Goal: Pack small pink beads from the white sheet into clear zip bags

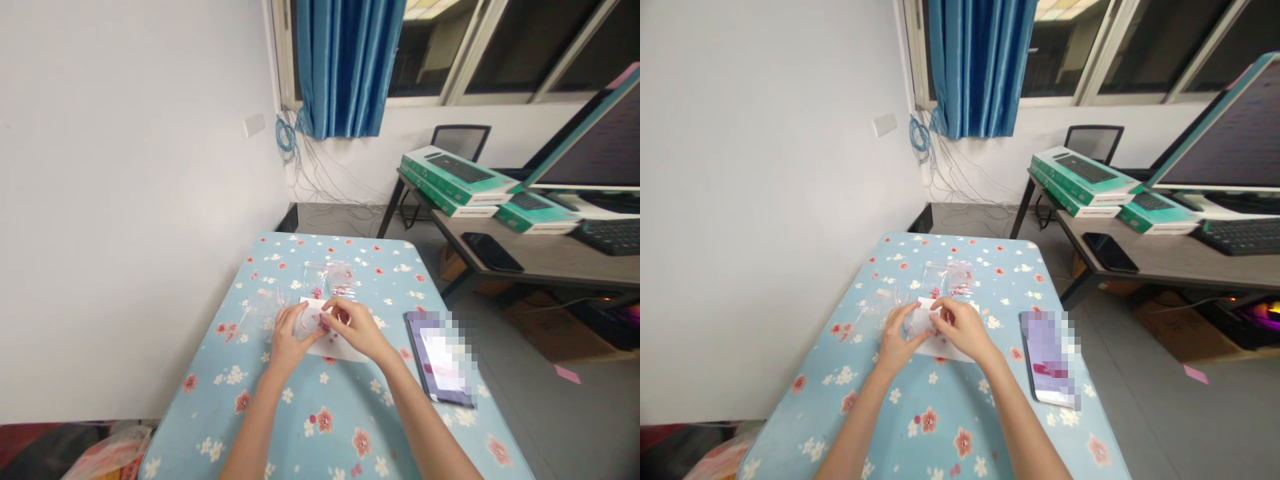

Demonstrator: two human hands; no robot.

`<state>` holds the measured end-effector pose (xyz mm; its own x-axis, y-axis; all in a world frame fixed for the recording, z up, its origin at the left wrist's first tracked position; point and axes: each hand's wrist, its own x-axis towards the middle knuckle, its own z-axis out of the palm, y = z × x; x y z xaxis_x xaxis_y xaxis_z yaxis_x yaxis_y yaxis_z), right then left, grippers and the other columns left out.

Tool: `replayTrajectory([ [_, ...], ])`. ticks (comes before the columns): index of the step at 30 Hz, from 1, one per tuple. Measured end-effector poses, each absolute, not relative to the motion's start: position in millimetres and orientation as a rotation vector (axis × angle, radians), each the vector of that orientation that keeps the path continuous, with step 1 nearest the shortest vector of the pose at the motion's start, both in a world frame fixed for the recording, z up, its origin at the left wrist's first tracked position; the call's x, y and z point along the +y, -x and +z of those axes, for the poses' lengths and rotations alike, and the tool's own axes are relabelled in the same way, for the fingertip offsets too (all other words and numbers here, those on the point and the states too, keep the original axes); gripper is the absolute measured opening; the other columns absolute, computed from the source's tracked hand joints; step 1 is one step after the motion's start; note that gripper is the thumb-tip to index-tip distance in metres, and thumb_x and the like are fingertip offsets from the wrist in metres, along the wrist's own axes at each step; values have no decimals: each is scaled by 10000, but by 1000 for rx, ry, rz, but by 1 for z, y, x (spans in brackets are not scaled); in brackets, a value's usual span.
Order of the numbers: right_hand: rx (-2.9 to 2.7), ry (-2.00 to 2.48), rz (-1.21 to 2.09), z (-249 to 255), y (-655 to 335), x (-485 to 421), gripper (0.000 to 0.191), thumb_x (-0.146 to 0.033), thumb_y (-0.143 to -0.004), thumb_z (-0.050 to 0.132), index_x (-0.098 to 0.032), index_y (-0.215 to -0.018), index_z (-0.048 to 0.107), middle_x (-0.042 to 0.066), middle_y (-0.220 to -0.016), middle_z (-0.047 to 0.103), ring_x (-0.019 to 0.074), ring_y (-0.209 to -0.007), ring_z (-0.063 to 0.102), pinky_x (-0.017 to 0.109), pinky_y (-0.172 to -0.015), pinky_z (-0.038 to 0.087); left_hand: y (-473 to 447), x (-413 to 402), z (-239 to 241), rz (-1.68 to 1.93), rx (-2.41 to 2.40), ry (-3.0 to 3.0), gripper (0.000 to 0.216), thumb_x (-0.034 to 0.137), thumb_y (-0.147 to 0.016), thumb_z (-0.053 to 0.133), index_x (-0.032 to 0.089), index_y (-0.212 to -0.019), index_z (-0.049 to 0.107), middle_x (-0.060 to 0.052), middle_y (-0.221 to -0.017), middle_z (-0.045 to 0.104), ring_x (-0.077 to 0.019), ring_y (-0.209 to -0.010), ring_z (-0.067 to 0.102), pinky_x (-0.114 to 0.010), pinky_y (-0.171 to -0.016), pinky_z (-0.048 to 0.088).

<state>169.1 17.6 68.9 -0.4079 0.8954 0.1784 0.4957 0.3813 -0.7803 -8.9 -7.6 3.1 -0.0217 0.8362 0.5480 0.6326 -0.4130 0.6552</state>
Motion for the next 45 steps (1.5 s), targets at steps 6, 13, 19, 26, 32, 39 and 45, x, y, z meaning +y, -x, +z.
replayTrajectory([
  [6,-2351,1364,822,62,-192,25,145,-344,-799,617,-201,-819,631,-17,-682,605,115,-606,502,221,-562,286,11,-6,0,1425,1606,-2004,553,346,-694,745,227,-1187,524,-79,-1132,617,-239,-1061,561,-420,-923,465],
  [13,-2549,1414,727,51,-186,23,89,-243,-727,651,-205,-807,661,1,-707,638,125,-607,518,226,-529,247,12,-6,-1,1458,1615,-1902,556,326,-690,748,221,-1182,511,-84,-1138,615,-237,-1061,580,-417,-922,470],
  [19,-2577,1398,674,42,-179,21,122,-135,-682,606,-202,-752,681,27,-720,677,160,-644,563,235,-533,262,11,-9,4,1468,1641,-1876,540,319,-690,748,225,-1174,526,-82,-1136,615,-234,-1051,589,-401,-892,493],
  [26,-2523,1336,699,43,-179,23,80,-168,-739,595,-188,-761,669,13,-671,634,126,-589,508,228,-534,262,11,-8,4,1548,1578,-1980,551,334,-719,728,220,-1206,498,-94,-1164,606,-232,-1078,579,-405,-902,488],
  [32,-2199,1161,816,62,-177,21,133,-284,-874,529,-190,-855,621,-14,-675,572,114,-615,499,224,-588,343,10,-8,6,1582,1557,-2164,554,368,-709,733,215,-1191,505,-88,-1106,635,-229,-1043,577,-402,-880,495],
  [39,-2116,1049,768,73,-160,9,154,-308,-894,508,-195,-896,614,-1,-712,582,120,-640,517,238,-636,394,8,-9,8,1555,1527,-2303,515,321,-759,686,237,-1224,482,-82,-1094,639,-233,-1025,583,-417,-898,482],
  [45,-2216,1088,647,68,-153,8,160,-295,-890,508,-194,-908,631,2,-699,598,124,-634,511,243,-647,377,8,-9,7,1549,1529,-2309,479,302,-781,655,227,-1221,482,-87,-1071,636,-231,-998,589,-408,-878,486],
])
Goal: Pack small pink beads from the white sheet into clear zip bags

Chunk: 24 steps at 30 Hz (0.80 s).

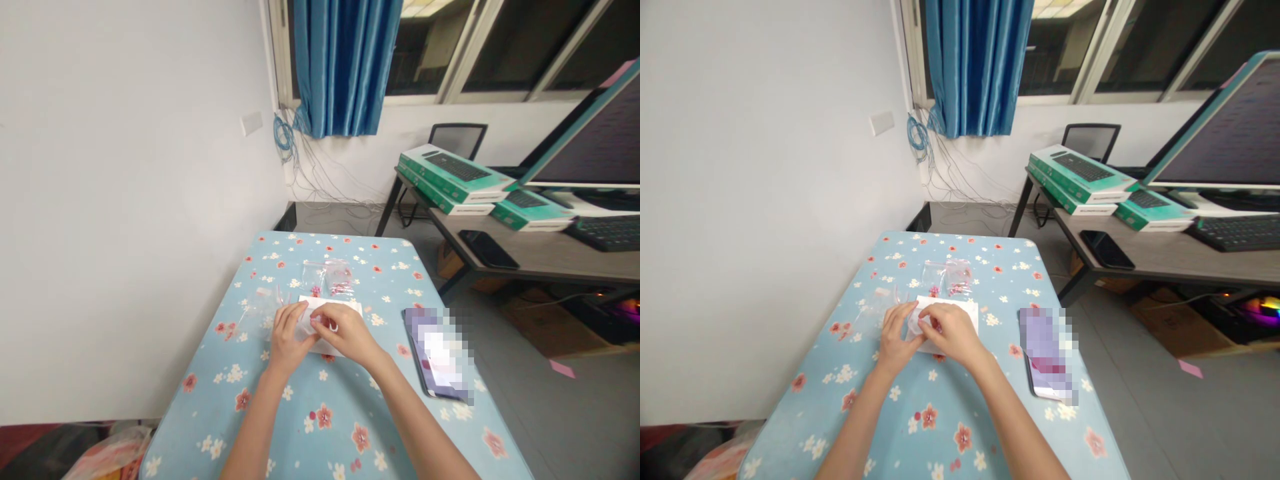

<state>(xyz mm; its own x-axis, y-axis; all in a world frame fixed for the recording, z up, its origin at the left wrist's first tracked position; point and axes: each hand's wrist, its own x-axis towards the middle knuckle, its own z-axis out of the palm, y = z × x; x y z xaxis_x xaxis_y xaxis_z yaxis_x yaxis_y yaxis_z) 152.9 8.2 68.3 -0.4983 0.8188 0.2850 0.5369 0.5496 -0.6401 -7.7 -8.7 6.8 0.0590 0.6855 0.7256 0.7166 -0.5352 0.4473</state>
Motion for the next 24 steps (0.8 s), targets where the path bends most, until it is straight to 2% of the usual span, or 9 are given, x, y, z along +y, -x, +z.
replayTrajectory([
  [8,-2176,1091,674,70,-155,9,156,-303,-881,529,-195,-919,634,0,-706,599,122,-640,524,239,-647,386,8,-8,5,-1546,-1509,2240,469,318,-773,665,221,-1202,502,-80,-1062,645,-227,-994,591,-398,-877,480],
  [14,-2131,1202,681,70,-172,17,173,-322,-884,518,-202,-938,631,-1,-716,600,125,-645,533,239,-629,376,12,-8,4,-1583,-1771,2174,501,383,-725,711,222,-1161,524,-88,-1072,636,-243,-997,584,-396,-827,498],
  [20,-2419,1459,701,51,-191,27,123,-238,-757,632,-214,-873,666,-5,-683,627,140,-642,548,228,-560,286,13,-8,5,-1650,-1875,2098,478,377,-727,707,228,-1146,532,-77,-1046,634,-237,-981,591,-367,-776,512],
  [24,-2465,1530,679,44,-191,28,146,-201,-717,638,-206,-860,667,10,-703,642,149,-643,554,228,-527,244,13,-8,4,-1659,-1889,2107,475,389,-731,702,232,-1143,527,-78,-1046,628,-238,-987,589,-371,-792,511],
])
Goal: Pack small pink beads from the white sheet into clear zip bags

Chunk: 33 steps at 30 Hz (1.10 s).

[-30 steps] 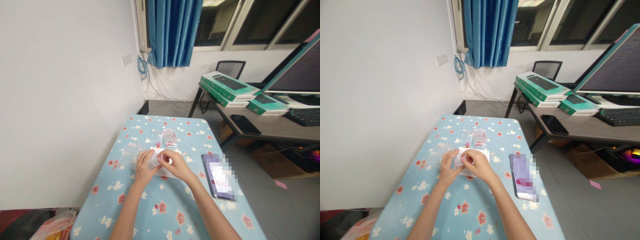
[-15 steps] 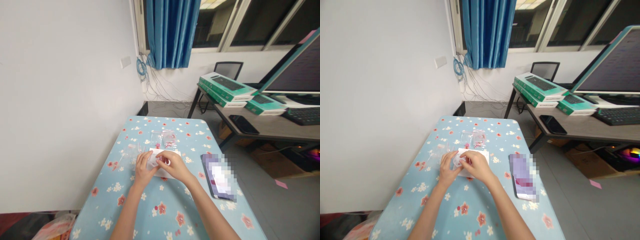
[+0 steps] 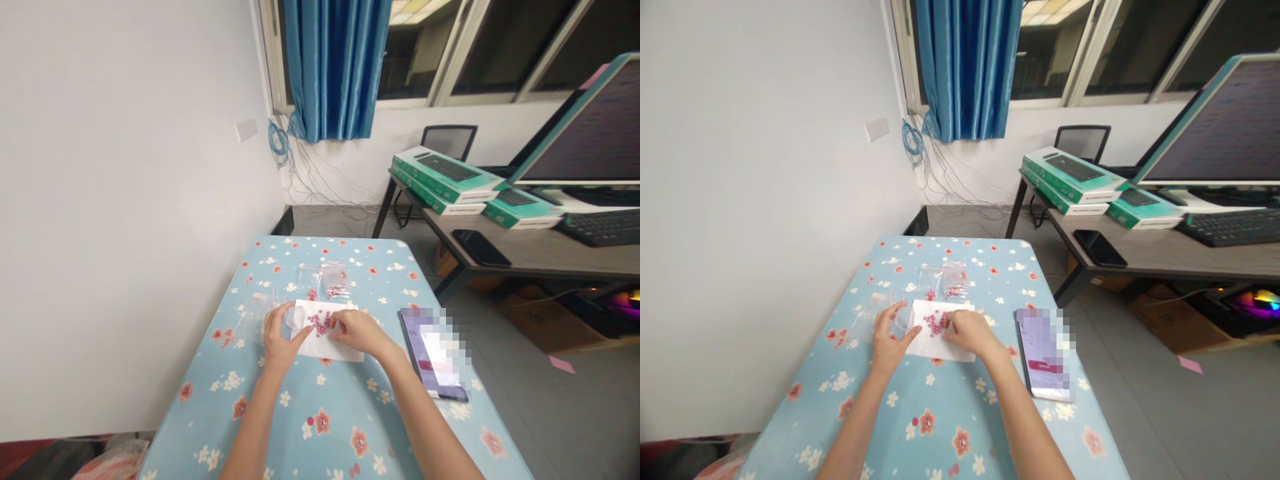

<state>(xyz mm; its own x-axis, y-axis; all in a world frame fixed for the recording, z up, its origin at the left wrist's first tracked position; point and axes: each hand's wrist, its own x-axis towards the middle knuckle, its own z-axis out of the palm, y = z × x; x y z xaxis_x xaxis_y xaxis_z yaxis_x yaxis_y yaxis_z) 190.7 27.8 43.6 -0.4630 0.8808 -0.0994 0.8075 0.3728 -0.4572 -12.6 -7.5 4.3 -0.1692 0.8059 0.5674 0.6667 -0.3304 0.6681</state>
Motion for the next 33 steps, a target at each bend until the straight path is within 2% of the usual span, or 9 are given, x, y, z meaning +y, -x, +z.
replayTrajectory([
  [10,-2495,1484,716,43,-187,27,95,-158,-724,590,-189,-776,663,18,-687,641,126,-586,499,233,-516,214,14,-7,3,1517,1732,-1945,482,382,-726,708,219,-1141,528,-81,-1045,624,-236,-976,591,-367,-788,511],
  [18,-2183,1319,736,57,-182,27,129,-282,-856,534,-190,-849,625,-11,-680,588,114,-608,505,220,-577,314,12,-6,1,1517,1700,-2056,476,381,-730,707,214,-1139,529,-79,-1036,636,-232,-965,589,-372,-798,508],
  [25,-2070,1151,759,68,-167,16,119,-296,-871,539,-201,-873,611,-18,-676,560,117,-616,505,225,-598,359,10,-6,0,1526,1607,-2224,508,384,-724,715,209,-1160,520,-81,-1039,639,-233,-977,575,-396,-853,492],
  [33,-2143,1097,738,68,-155,10,103,-262,-874,535,-191,-870,609,-18,-687,567,109,-622,496,218,-605,358,8,-7,4,1524,1564,-2275,437,268,-766,670,206,-1168,510,-75,-1035,636,-223,-969,572,-384,-849,492],
])
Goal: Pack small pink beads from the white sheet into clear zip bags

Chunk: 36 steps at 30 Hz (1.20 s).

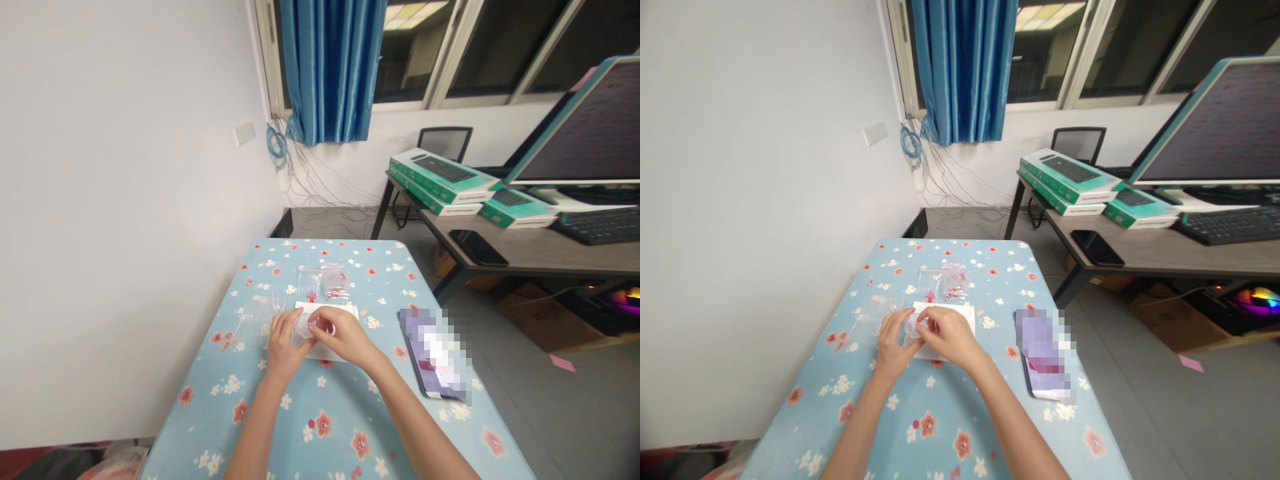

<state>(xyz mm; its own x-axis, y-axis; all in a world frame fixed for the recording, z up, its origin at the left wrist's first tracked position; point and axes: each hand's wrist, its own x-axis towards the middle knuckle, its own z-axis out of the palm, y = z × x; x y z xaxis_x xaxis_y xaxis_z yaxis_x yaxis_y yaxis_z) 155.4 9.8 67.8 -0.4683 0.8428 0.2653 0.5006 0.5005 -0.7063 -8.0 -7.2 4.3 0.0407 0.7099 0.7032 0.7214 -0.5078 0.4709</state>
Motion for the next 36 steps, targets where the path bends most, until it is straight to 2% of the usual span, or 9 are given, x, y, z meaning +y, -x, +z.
replayTrajectory([
  [8,-2136,1095,749,65,-157,11,97,-265,-858,561,-199,-904,614,-20,-693,571,112,-626,503,220,-614,365,8,-6,3,-1508,-1546,2252,439,281,-768,672,201,-1169,514,-80,-1034,637,-222,-968,572,-383,-854,489],
  [16,-2050,1295,709,53,-187,30,161,-301,-866,523,-194,-946,612,-13,-680,579,126,-606,521,230,-611,376,11,-6,4,-1572,-1686,2122,469,403,-745,688,201,-1140,539,-91,-1031,643,-233,-959,587,-384,-812,504],
  [23,-2259,1578,644,40,-200,38,211,-272,-828,539,-208,-991,656,23,-786,664,147,-666,576,231,-617,351,13,-7,7,-1620,-1700,2065,465,421,-761,665,192,-1145,542,-90,-1004,634,-232,-956,575,-385,-840,481],
  [30,-2331,1623,597,31,-195,38,248,-227,-821,526,-222,-1023,670,34,-849,680,165,-761,607,230,-649,369,14,-8,5,-1595,-1762,2127,475,423,-763,661,197,-1162,536,-86,-993,622,-233,-947,565,-395,-849,473],
  [36,-2328,1572,557,23,-193,39,228,-217,-828,522,-221,-1000,672,34,-821,679,173,-742,604,237,-629,358,11,-7,7,-1559,-1711,2138,449,401,-759,672,199,-1141,551,-88,-1021,631,-235,-967,568,-396,-851,482],
])
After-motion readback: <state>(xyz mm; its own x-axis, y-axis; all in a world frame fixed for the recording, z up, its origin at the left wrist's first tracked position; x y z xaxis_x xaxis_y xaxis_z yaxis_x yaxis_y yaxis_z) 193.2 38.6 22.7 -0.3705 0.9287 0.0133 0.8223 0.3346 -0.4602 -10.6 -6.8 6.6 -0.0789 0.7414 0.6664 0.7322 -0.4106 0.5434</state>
